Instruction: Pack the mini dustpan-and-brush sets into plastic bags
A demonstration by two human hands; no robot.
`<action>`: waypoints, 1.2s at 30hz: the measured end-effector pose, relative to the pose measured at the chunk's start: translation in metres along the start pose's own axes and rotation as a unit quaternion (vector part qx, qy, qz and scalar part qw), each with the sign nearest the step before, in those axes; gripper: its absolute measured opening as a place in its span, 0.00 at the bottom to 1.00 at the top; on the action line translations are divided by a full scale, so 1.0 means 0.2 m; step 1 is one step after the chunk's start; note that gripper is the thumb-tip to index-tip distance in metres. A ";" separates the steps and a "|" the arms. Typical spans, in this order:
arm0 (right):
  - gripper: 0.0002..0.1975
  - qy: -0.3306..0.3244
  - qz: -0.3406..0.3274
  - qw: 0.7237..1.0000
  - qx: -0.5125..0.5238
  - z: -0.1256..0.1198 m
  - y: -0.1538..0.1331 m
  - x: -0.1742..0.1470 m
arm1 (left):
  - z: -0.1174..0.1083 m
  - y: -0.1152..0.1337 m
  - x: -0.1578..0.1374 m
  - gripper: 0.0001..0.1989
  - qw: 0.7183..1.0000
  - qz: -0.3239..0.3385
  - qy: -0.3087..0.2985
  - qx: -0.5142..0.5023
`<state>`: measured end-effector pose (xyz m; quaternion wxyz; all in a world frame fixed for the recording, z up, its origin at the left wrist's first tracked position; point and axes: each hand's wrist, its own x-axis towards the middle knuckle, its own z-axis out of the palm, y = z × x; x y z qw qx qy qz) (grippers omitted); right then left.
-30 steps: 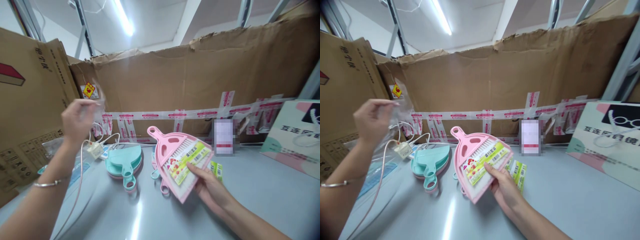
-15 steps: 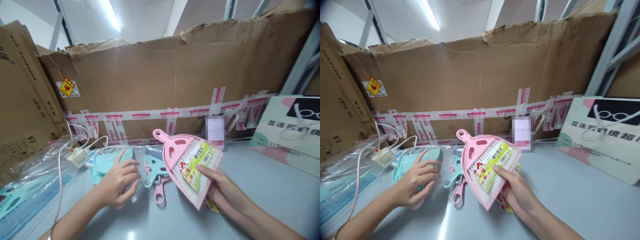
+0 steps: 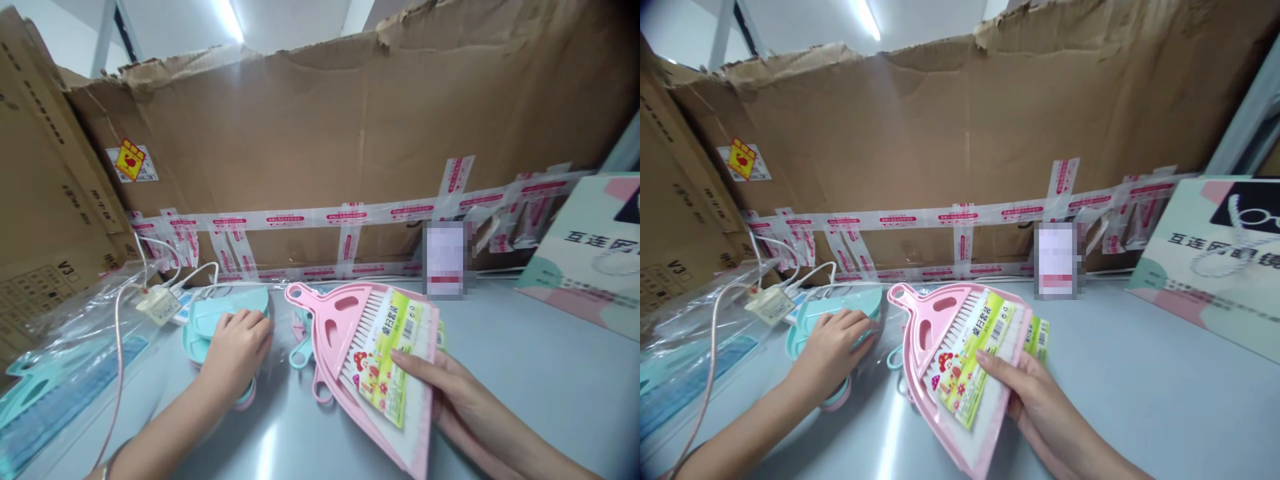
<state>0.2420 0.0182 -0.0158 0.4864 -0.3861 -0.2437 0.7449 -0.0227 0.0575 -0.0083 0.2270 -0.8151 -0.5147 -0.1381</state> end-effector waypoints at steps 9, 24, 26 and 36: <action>0.19 -0.057 0.045 0.996 -0.049 0.02 0.02 -0.07 | -0.11 -0.08 0.01 0.07 0.982 -0.010 0.179 -0.068; 0.15 0.003 0.043 0.999 0.021 0.08 0.10 -0.10 | -0.12 0.12 -0.06 0.11 0.946 0.207 0.241 -0.064; 0.15 0.010 0.062 0.998 0.017 0.09 0.12 -0.10 | -0.12 0.13 -0.06 0.11 0.942 0.221 0.244 -0.071; 0.14 0.053 0.005 0.998 0.036 0.12 0.14 -0.09 | -0.14 0.20 -0.10 0.12 0.932 0.276 0.211 -0.106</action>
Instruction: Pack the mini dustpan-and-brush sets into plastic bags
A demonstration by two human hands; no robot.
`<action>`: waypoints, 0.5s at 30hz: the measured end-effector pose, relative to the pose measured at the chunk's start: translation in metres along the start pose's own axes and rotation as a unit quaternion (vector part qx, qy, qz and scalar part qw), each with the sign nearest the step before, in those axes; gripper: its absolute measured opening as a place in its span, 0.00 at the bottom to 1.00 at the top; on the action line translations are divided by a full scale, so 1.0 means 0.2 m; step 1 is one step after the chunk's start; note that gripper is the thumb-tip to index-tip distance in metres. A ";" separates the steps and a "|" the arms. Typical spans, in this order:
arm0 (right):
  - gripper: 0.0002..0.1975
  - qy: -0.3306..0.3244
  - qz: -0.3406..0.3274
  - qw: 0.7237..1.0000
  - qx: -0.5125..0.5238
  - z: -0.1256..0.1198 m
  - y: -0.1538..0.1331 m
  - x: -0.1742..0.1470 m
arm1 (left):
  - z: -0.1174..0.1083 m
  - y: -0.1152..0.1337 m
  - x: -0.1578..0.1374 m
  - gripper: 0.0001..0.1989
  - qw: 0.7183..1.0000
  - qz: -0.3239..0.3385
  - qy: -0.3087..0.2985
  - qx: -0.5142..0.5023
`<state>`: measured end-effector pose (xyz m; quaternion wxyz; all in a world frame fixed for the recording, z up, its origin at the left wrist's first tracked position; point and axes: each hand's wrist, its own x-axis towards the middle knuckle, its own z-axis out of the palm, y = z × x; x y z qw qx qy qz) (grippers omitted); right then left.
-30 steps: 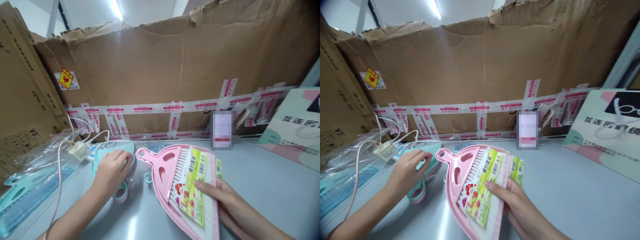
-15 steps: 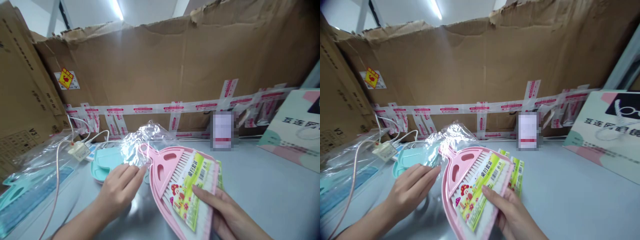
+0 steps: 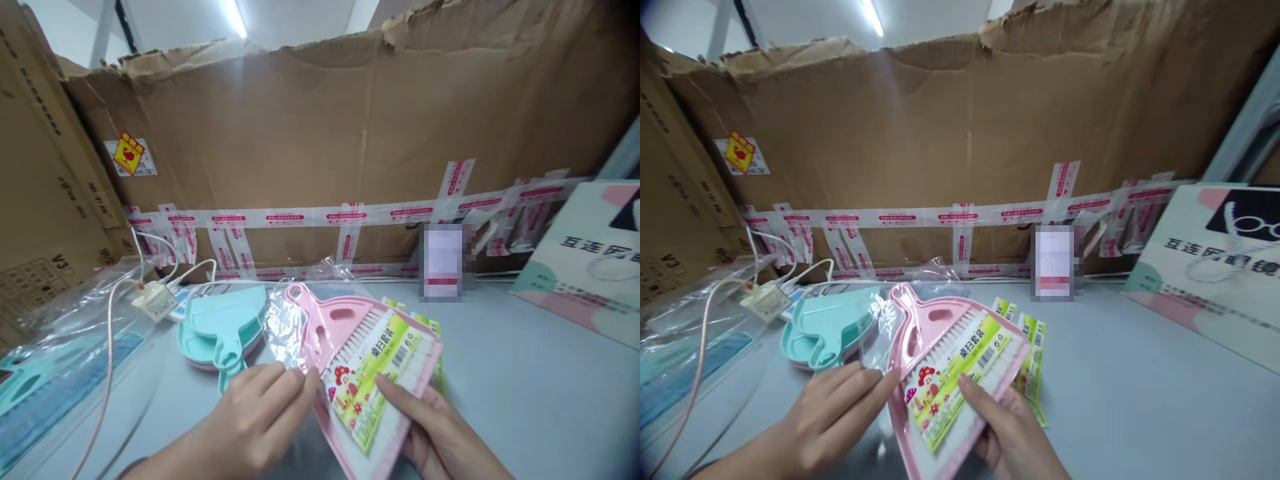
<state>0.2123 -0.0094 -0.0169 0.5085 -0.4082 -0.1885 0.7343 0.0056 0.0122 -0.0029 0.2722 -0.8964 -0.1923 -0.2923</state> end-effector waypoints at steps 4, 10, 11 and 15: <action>0.16 -0.030 0.019 0.999 -0.004 -0.01 0.03 0.02 | -0.01 0.03 0.02 0.13 0.999 0.013 -0.028 -0.015; 0.15 -0.011 -0.002 1.000 0.001 -0.02 0.04 0.01 | -0.02 0.04 0.03 0.14 0.999 0.010 -0.041 -0.022; 0.16 -0.012 -0.004 1.000 0.002 -0.02 0.04 0.01 | -0.01 0.03 0.02 0.14 0.999 0.009 -0.041 -0.025; 0.21 -0.033 0.011 0.999 -0.007 -0.02 0.05 0.01 | 0.00 0.02 0.00 0.13 0.999 -0.024 -0.026 -0.025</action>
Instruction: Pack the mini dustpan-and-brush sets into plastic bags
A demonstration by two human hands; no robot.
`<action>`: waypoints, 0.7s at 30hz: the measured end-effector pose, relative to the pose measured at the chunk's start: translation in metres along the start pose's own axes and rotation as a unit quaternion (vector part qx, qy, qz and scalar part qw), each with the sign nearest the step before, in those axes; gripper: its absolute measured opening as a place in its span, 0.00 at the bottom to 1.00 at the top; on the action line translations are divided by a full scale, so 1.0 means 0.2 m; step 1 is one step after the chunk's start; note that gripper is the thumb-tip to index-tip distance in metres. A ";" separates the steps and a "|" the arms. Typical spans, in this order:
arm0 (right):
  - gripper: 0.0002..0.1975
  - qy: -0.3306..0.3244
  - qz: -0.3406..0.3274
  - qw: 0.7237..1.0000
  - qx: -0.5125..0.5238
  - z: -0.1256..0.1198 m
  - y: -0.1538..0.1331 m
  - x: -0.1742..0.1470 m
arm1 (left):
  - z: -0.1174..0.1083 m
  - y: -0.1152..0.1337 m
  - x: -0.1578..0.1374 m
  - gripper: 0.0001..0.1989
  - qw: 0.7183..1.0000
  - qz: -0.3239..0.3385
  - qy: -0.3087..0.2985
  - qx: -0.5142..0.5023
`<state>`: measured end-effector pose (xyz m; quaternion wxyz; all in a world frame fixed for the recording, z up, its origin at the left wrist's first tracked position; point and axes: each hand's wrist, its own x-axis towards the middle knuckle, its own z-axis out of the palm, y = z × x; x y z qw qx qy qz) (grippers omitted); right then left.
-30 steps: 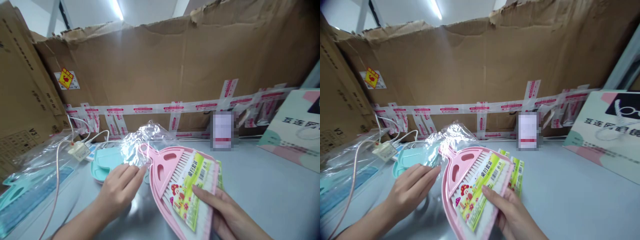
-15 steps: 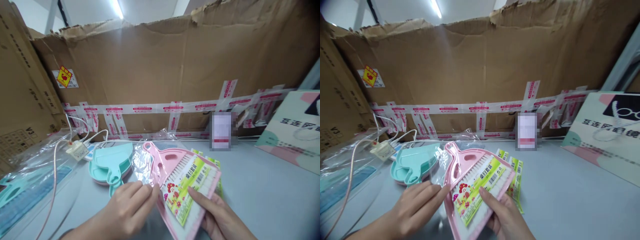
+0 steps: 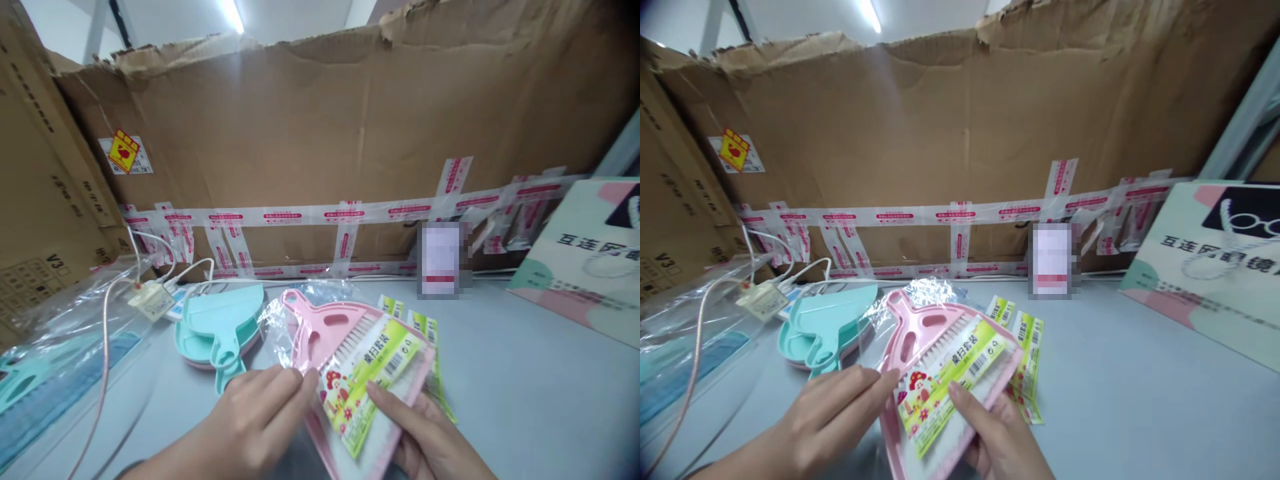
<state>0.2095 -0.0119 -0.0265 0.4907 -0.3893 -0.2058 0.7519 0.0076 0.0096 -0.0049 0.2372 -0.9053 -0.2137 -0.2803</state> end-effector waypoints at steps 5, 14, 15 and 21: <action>0.29 -0.040 0.020 0.999 -0.010 -0.01 0.02 0.00 | 0.01 0.00 -0.01 0.11 0.999 -0.038 0.023 -0.001; 0.33 -0.068 0.019 0.998 -0.001 0.00 0.02 0.00 | 0.01 0.02 -0.02 0.12 0.999 -0.036 0.034 0.003; 0.34 -0.065 0.020 0.998 0.000 0.00 0.02 0.00 | 0.01 0.02 -0.01 0.12 0.999 -0.036 0.037 0.005; 0.33 -0.061 0.029 0.998 0.016 0.00 0.02 0.00 | 0.00 0.01 0.02 0.10 0.996 -0.068 0.061 0.000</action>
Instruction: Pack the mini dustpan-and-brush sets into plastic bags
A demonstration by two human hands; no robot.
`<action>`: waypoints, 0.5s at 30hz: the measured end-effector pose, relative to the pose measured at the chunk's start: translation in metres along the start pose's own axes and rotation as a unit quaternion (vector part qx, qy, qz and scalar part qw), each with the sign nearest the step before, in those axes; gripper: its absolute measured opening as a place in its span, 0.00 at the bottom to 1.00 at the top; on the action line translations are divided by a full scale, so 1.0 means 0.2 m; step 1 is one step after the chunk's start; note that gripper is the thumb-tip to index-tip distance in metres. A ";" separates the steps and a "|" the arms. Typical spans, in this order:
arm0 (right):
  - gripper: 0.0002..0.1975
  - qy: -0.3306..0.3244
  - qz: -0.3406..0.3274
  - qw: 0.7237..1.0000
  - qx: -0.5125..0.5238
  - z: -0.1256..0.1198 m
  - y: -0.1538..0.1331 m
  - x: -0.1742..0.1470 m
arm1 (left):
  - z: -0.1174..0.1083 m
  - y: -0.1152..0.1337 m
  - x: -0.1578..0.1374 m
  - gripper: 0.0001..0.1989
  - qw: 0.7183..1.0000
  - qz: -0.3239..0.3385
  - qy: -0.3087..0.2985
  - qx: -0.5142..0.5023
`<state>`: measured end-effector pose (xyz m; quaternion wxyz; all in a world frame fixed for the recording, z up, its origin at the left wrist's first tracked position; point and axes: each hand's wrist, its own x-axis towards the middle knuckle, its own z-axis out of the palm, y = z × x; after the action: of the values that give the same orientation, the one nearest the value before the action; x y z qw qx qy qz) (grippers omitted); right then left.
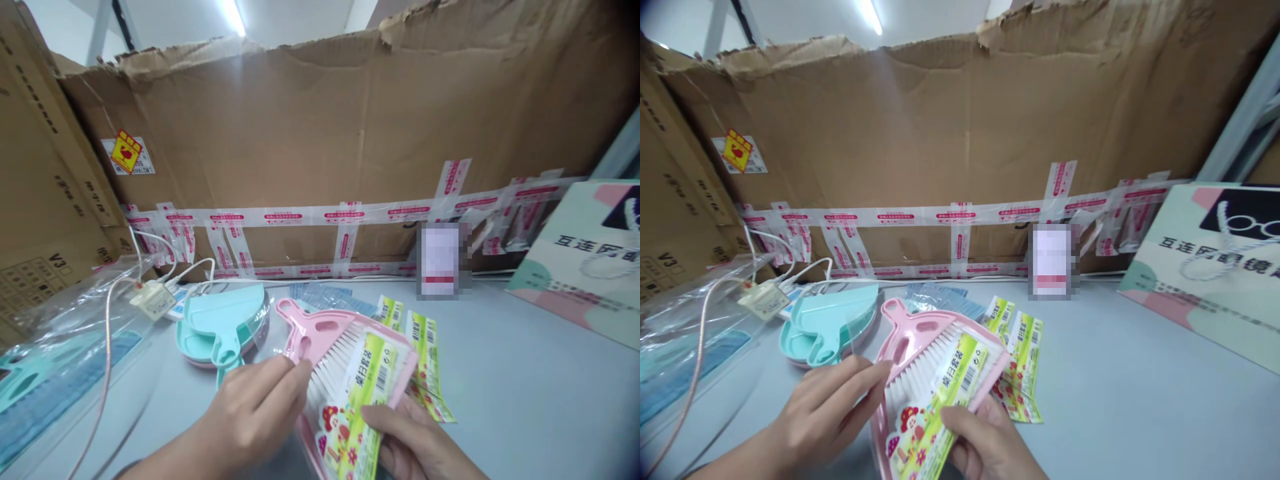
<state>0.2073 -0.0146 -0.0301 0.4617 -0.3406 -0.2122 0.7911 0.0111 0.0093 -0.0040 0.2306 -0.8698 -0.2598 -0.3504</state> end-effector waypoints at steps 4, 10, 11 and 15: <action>0.33 -0.016 0.017 0.999 0.037 0.01 0.00 -0.01 | 0.00 0.00 0.02 0.09 1.000 -0.018 0.012 -0.003; 0.29 -0.040 0.017 0.998 0.044 0.03 -0.01 0.00 | 0.00 -0.01 0.02 0.09 0.999 -0.031 0.017 -0.005; 0.29 -0.048 0.017 0.998 0.038 0.03 -0.01 0.00 | 0.00 -0.01 0.02 0.09 0.999 -0.032 0.016 -0.005; 0.28 -0.026 0.008 1.000 0.010 0.02 -0.01 0.00 | -0.01 0.00 0.01 0.10 1.000 0.021 -0.007 -0.002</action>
<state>0.2054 -0.0142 -0.0256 0.4531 -0.3170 -0.2131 0.8055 0.0100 0.0088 -0.0014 0.2340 -0.8781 -0.2426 -0.3396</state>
